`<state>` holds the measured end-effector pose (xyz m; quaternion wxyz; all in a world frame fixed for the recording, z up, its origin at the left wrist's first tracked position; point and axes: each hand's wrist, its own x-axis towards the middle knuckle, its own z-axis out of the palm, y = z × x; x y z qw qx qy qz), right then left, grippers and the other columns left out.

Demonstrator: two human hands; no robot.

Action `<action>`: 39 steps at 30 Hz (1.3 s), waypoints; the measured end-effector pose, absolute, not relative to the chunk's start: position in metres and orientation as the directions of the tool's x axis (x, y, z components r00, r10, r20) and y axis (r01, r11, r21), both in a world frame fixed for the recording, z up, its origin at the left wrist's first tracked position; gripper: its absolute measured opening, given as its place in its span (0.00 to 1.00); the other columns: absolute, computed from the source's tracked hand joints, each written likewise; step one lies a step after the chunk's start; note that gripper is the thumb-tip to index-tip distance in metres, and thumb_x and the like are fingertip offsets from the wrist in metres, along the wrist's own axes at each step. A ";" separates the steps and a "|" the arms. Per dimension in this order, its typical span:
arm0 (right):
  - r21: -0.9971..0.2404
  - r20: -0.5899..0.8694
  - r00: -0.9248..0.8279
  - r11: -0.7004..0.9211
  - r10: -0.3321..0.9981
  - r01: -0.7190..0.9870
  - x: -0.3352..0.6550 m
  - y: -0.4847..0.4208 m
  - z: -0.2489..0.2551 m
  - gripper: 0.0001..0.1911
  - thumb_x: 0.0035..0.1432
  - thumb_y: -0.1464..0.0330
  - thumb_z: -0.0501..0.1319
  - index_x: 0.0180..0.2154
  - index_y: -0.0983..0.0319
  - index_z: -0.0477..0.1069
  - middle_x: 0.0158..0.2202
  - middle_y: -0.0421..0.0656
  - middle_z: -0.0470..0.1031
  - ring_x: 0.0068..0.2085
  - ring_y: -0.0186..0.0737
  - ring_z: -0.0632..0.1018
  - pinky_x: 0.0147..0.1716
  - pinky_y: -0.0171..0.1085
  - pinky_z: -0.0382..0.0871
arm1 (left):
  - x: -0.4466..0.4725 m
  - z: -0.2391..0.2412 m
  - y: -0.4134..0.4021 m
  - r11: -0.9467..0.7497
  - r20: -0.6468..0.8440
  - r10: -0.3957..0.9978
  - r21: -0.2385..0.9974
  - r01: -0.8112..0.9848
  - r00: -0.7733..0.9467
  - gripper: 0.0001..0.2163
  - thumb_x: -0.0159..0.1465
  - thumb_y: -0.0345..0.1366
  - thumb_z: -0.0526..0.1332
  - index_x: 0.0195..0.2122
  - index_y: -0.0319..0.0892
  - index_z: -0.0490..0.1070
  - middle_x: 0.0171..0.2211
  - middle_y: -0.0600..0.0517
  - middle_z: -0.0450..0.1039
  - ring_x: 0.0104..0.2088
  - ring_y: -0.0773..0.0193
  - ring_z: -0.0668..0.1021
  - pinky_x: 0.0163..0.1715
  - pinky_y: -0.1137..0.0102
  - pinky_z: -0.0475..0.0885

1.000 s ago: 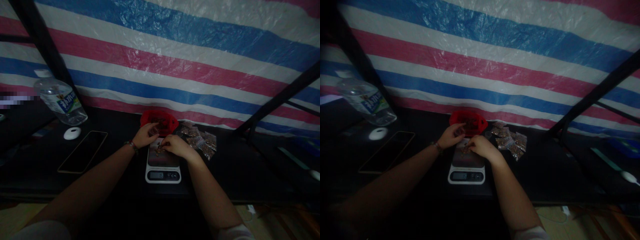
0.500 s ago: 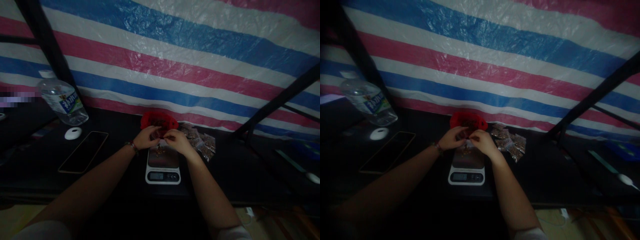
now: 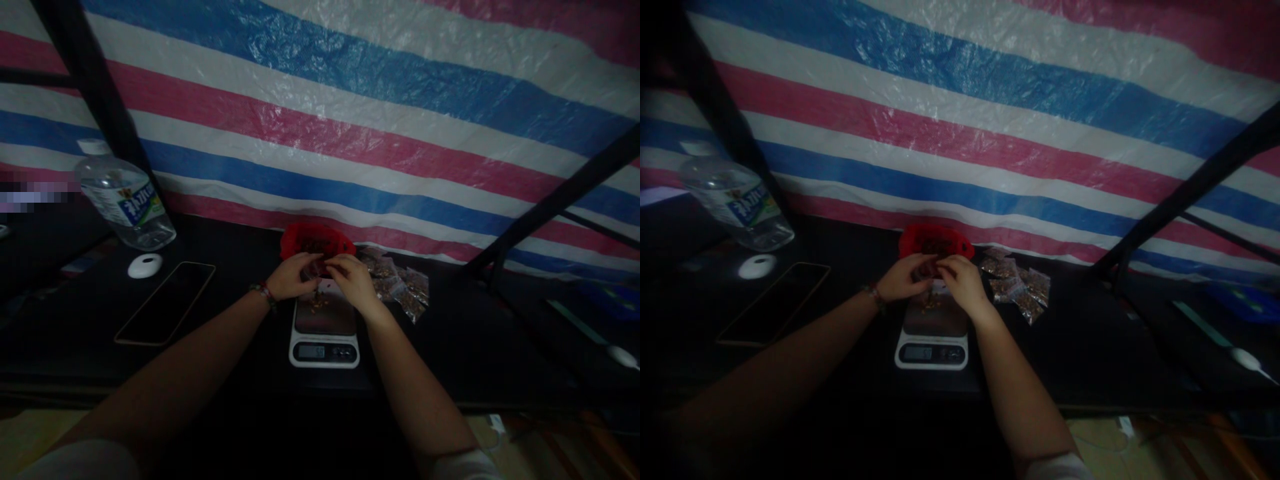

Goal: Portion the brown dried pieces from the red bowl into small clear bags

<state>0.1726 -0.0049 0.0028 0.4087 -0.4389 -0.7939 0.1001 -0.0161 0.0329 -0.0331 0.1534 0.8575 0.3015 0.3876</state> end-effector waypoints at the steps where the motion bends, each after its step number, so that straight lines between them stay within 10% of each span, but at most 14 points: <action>1: -0.512 0.542 -0.274 0.571 0.794 0.642 0.178 -0.003 0.003 0.08 0.55 0.74 0.60 0.36 0.61 0.76 0.36 0.44 0.77 0.39 0.38 0.75 0.41 0.36 0.67 | -0.017 -0.033 0.033 -0.752 0.570 0.658 0.512 0.415 0.492 0.25 0.56 0.38 0.61 0.54 0.38 0.64 0.43 0.45 0.73 0.43 0.58 0.76 0.45 0.62 0.71; 9: -0.504 0.220 -0.425 0.476 0.878 0.721 0.199 0.009 -0.015 0.04 0.50 0.72 0.64 0.32 0.62 0.77 0.32 0.42 0.77 0.34 0.37 0.75 0.37 0.35 0.65 | -0.019 -0.034 0.036 -0.711 0.587 0.702 0.545 0.445 0.402 0.23 0.56 0.37 0.60 0.54 0.39 0.64 0.44 0.46 0.72 0.43 0.58 0.76 0.44 0.62 0.72; 26: -0.509 0.561 -0.296 0.605 0.773 0.612 0.168 -0.006 0.000 0.09 0.59 0.74 0.55 0.34 0.63 0.74 0.33 0.44 0.72 0.38 0.36 0.73 0.40 0.35 0.66 | -0.014 -0.027 0.030 -0.799 0.580 0.599 0.397 0.451 0.552 0.24 0.56 0.39 0.60 0.54 0.39 0.64 0.44 0.44 0.72 0.44 0.56 0.74 0.46 0.61 0.70; 39: -0.435 0.146 -0.651 0.639 0.745 0.634 0.160 -0.022 0.006 0.08 0.56 0.65 0.62 0.37 0.61 0.76 0.37 0.44 0.74 0.41 0.38 0.73 0.42 0.37 0.64 | -0.019 -0.039 0.042 -0.704 0.583 0.705 0.512 0.492 0.403 0.24 0.58 0.37 0.60 0.56 0.40 0.62 0.42 0.47 0.73 0.42 0.58 0.75 0.45 0.61 0.71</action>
